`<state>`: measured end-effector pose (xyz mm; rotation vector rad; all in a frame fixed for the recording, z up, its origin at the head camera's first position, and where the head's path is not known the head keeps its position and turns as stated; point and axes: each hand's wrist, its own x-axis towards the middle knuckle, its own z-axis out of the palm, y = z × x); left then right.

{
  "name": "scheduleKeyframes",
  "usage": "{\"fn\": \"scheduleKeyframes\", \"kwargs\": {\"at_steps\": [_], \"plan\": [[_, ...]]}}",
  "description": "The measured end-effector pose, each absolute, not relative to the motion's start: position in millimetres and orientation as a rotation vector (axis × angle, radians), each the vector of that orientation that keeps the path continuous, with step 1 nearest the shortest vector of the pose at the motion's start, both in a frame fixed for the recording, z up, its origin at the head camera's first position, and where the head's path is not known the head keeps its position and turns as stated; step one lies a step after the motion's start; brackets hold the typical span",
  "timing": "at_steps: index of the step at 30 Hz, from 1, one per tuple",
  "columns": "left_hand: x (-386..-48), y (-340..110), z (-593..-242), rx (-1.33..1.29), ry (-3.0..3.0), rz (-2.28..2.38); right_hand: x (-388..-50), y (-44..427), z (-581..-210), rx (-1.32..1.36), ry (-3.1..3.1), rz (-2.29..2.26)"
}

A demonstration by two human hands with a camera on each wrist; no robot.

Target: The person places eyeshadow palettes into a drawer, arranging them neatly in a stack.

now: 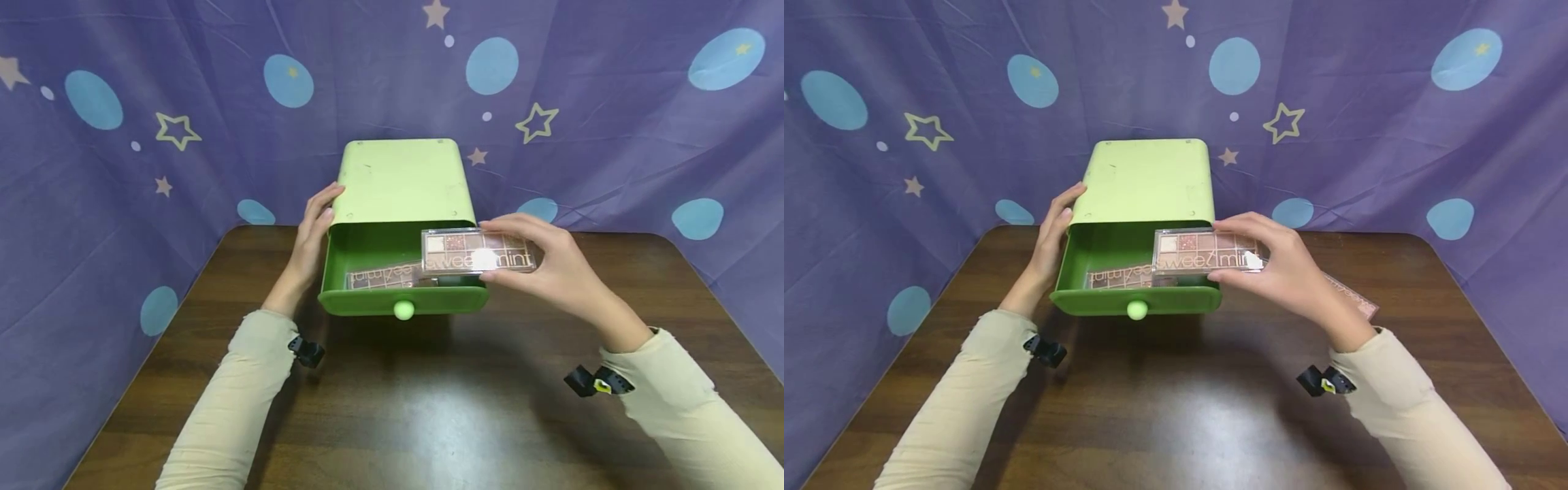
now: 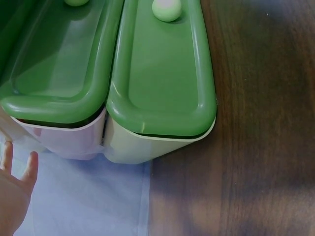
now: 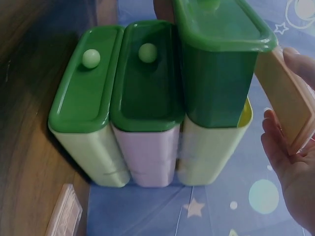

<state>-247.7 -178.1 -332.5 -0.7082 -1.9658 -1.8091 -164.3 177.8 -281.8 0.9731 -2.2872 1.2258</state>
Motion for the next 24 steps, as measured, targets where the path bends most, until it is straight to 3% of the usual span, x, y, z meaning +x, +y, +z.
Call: {"fn": "scheduleKeyframes", "kwargs": {"at_steps": [24], "plan": [[-247.8,-178.2,-332.1,-0.695,-1.978,-1.805,-193.9,129.3,-269.7,1.307,-2.604,1.084]]}}
